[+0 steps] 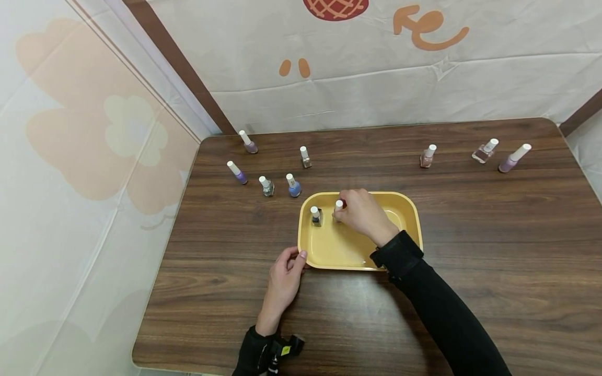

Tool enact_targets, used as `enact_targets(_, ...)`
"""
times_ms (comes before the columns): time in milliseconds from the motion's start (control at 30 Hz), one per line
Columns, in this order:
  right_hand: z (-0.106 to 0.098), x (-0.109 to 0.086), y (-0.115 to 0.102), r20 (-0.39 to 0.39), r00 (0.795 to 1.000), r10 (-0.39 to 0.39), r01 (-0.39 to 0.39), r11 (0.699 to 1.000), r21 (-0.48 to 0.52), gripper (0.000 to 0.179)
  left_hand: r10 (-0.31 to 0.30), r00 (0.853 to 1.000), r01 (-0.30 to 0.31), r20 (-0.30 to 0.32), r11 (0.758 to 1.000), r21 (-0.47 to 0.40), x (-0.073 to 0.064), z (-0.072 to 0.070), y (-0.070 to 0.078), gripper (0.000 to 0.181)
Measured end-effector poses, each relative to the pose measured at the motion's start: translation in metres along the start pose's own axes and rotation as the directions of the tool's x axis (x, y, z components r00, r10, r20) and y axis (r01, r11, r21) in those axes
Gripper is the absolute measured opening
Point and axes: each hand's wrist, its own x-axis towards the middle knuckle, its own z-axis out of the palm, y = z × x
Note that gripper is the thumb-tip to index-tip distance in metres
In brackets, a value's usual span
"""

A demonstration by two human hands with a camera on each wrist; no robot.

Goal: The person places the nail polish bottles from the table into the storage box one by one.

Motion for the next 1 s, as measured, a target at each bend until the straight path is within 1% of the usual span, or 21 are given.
enact_targets(267, 0.0022, 0.0001, 0.0013, 0.0, 1.0, -0.005, 0.005, 1.0, -0.001, 0.013, 0.002, 1.0, -0.002, 0.007, 1.0, 0.0, -0.0006, -0.0002, 0.0006, 0.05)
enact_targets(767, 0.0049, 0.0014, 0.0018, -0.003, 1.0, -0.009, 0.009, 1.0, -0.006, 0.011, 0.006, 1.0, -0.006, -0.004, 1.0, 0.003, 0.0, 0.0013, -0.0002, 0.045)
enact_targets(1000, 0.0056, 0.0017, 0.0019, -0.008, 1.0, -0.015, 0.015, 1.0, -0.012, 0.012, 0.009, 1.0, -0.009, -0.002, 1.0, 0.007, 0.0, 0.0015, -0.0001, 0.046)
